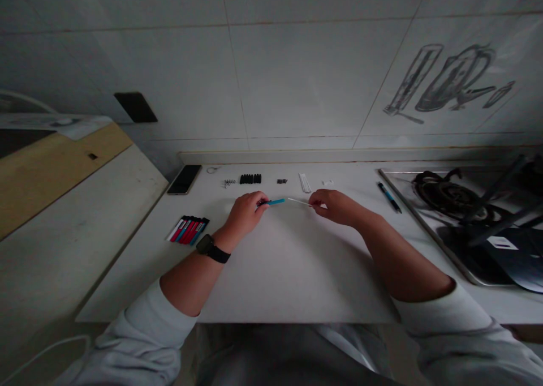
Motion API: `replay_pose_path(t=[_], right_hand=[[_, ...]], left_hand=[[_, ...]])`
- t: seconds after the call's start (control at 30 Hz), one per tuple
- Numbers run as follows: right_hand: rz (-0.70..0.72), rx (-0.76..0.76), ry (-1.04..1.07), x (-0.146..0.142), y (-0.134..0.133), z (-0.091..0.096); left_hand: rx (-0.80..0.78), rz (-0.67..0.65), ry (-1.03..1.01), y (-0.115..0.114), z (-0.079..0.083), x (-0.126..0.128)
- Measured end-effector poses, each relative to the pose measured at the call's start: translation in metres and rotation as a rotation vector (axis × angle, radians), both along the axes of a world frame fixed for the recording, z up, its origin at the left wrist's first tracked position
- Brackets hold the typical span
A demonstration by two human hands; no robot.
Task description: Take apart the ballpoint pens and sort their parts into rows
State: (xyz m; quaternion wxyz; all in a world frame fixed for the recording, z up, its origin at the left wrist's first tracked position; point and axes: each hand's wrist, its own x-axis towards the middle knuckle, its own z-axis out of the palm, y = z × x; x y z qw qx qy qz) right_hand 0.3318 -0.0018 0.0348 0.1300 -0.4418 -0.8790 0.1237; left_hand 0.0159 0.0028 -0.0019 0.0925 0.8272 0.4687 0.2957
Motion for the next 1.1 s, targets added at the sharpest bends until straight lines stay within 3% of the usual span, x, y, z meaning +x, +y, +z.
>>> replay_pose_path(t=[0.23,0.5,0.73,1.1], right_hand=[[0.029,0.058,0.038,-0.005,0.000,-0.002],[0.061,0.226,0.153,-0.018,-0.004,-0.005],[0.039,0.263,0.248,-0.037,-0.010,-0.014],[0.046,0.277,0.210,-0.038,-0.013,-0.010]], left_hand=[[0.019,-0.019,0.003,-0.003,0.004,0.003],[0.052,-0.064,0.039,-0.005,0.007,0.005],[0.046,-0.090,0.043,-0.007,0.007,0.006],[0.042,-0.117,0.041,-0.007,0.005,0.007]])
